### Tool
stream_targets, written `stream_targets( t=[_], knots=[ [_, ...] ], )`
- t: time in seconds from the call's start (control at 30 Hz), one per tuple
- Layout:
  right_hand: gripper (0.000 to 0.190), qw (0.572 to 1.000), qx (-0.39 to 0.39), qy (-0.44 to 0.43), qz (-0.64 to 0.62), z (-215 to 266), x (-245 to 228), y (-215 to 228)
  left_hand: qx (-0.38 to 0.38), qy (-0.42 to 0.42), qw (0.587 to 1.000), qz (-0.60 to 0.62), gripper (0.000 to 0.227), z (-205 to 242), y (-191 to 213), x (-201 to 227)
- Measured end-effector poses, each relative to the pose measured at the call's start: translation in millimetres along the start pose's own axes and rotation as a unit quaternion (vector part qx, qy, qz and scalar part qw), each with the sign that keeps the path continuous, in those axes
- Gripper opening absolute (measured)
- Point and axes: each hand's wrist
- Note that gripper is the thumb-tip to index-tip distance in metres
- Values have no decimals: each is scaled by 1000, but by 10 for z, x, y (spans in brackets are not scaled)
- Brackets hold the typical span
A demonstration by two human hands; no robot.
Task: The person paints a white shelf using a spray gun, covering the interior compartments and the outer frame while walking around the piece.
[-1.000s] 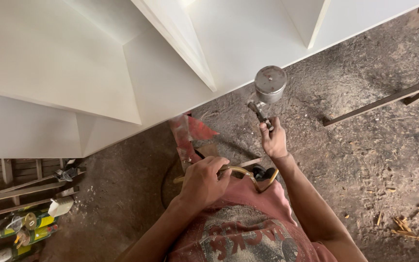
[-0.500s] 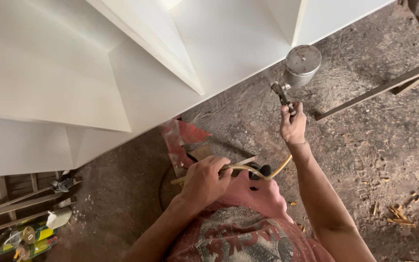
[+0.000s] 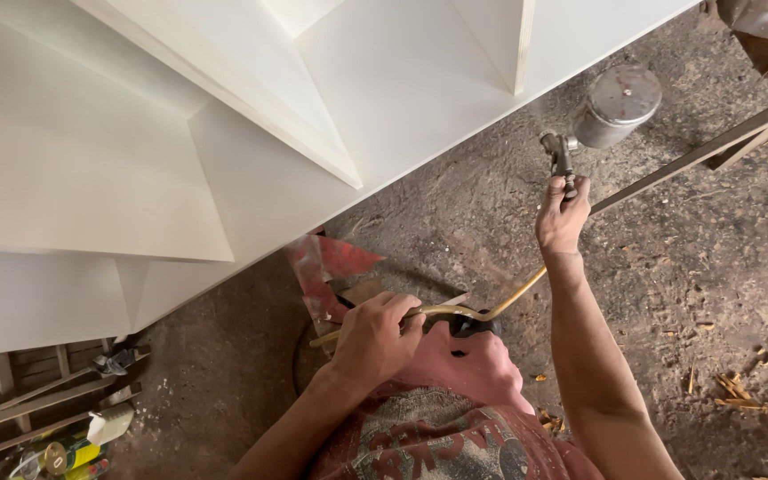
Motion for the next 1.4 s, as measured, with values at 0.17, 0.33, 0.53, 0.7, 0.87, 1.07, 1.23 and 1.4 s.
stream_targets(
  t=[0.17,0.33,0.53,0.7,0.87,1.07,1.23,1.4],
  knots=[
    [68,994,-95,-42,-16,73,35,-59,-34,19,999,-13,17,-33,1,-7],
    [72,986,-145,-83,4,289,-120,-215,-27,19,999,-7,17,-32,0,-5],
    [75,982,-186,-34,6,499,-282,-174,-2,-1,1000,3,17,-30,8,8],
    [80,984,-165,-62,22,298,-144,-137,-24,6,1000,1,15,-46,2,-4],
    [81,992,-110,-55,24,-16,-96,45,-12,-5,1000,-4,12,-34,-16,-4],
    [74,997,-75,-12,30,-207,-110,213,-23,-12,1000,-2,13,-64,-65,12],
    [74,998,-35,-10,55,-299,-54,252,-47,6,999,1,13,-80,-52,29],
    [77,995,-20,12,96,-324,30,224,-19,-8,1000,5,12,-67,-53,9]
  ],
)
Point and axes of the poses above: each hand's wrist, its own z-axis away from the middle knuckle, its own y-axis out of the back of the hand, x = y × z, and after that the axes turned 7 degrees about -x, right-handed
